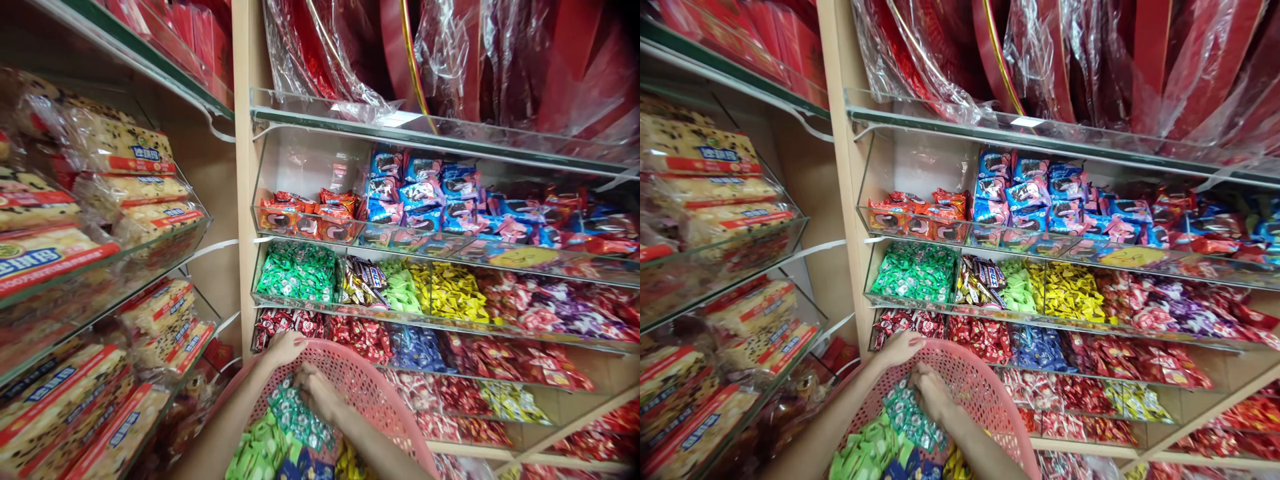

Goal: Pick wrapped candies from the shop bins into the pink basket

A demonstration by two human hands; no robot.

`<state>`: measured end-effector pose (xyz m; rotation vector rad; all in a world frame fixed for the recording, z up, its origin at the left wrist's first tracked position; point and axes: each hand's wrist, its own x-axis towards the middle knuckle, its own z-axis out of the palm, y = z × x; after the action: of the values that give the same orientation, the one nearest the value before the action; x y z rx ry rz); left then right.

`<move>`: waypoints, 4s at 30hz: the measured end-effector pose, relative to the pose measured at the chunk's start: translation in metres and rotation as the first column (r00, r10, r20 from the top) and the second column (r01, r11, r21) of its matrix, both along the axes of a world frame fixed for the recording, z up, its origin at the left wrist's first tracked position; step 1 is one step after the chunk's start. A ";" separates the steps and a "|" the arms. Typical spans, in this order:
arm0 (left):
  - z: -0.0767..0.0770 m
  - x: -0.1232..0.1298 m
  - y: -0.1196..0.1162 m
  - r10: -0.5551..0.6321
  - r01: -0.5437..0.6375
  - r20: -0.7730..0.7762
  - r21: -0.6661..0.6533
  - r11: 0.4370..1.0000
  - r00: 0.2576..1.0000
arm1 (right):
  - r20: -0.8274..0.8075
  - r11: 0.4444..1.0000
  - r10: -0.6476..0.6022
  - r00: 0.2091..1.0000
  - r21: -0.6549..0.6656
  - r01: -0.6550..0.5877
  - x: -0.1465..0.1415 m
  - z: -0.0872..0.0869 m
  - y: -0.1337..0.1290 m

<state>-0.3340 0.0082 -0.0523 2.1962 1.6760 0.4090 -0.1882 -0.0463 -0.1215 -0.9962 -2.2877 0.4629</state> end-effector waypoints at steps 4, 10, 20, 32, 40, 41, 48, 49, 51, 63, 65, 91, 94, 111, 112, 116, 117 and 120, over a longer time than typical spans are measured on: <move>-0.002 -0.001 0.001 -0.022 0.022 0.008 0.007 1.000 1.000 | -0.018 0.998 -0.052 0.998 0.020 0.053 0.002 0.015 -0.001; -0.008 -0.002 0.004 -0.031 0.031 0.034 0.021 0.999 0.999 | 0.096 0.998 -0.057 0.994 -0.019 0.059 0.001 0.030 -0.005; -0.011 -0.002 0.008 -0.053 0.053 0.030 0.001 0.999 0.998 | 0.006 0.898 -0.169 0.986 0.412 0.152 -0.008 0.156 0.017; -0.018 -0.004 0.010 -0.031 0.030 0.073 0.006 1.000 0.997 | 0.219 0.839 -0.416 0.883 0.467 0.279 -0.061 0.215 0.108; -0.027 -0.005 0.014 -0.036 0.034 0.043 0.033 0.999 0.998 | 0.163 0.835 -0.463 0.871 0.410 0.367 -0.060 0.214 0.117; -0.028 -0.005 0.014 -0.035 0.033 0.043 0.038 0.999 0.998 | 0.116 0.834 -0.460 0.880 0.397 0.384 -0.058 0.215 0.116; -0.020 -0.005 0.010 -0.020 0.019 0.046 0.030 0.999 0.999 | -0.389 0.914 -0.227 0.893 0.232 0.333 -0.035 0.212 0.080; -0.019 -0.005 0.010 -0.020 0.019 0.051 0.026 0.999 0.998 | -0.476 0.941 -0.203 0.855 0.146 0.305 -0.032 0.210 0.072; -0.018 -0.005 0.009 -0.023 0.022 0.060 0.019 1.000 0.998 | -0.626 0.976 -0.195 0.755 -0.048 0.212 -0.026 0.205 0.055; -0.012 -0.003 0.006 -0.042 0.042 0.070 0.012 0.999 0.997 | -0.661 0.903 -0.386 0.643 -0.413 0.117 0.033 0.114 0.006; -0.010 -0.003 0.005 -0.045 0.044 0.051 0.012 0.999 0.998 | -0.608 0.894 -0.393 0.690 -0.427 0.133 0.037 0.091 0.008; 0.000 -0.001 0.000 -0.023 0.023 -0.013 0.003 1.000 1.000 | -0.230 0.583 -0.622 0.749 -0.774 0.247 0.007 -0.008 0.006; 0.001 -0.001 -0.001 -0.026 0.026 -0.016 0.009 1.000 1.000 | -0.218 0.628 -0.626 0.749 -0.710 0.318 0.009 -0.011 0.007; -0.016 -0.004 0.007 -0.011 0.010 0.043 0.019 1.000 0.999 | -0.084 0.886 -0.343 0.936 0.303 0.352 -0.015 0.180 0.045; -0.016 -0.003 0.007 0.000 -0.001 0.041 0.018 1.000 0.999 | -0.074 0.872 -0.355 0.932 0.332 0.359 -0.016 0.193 0.060; -0.017 -0.004 0.006 0.009 -0.011 0.070 0.024 1.000 0.997 | 0.009 0.808 -0.497 0.868 0.370 0.459 -0.023 0.221 0.112; -0.017 -0.004 0.006 0.010 -0.012 0.077 0.022 1.000 0.997 | 0.036 0.803 -0.521 0.853 0.361 0.475 -0.025 0.224 0.121; -0.017 -0.004 0.006 0.016 -0.018 0.076 0.023 1.000 0.997 | 0.121 0.808 -0.544 0.830 0.341 0.480 -0.032 0.224 0.135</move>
<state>-0.3377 0.0140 -0.0691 2.1565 1.6592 0.5131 -0.2200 0.0887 0.1030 -1.4961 -2.0506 -0.2274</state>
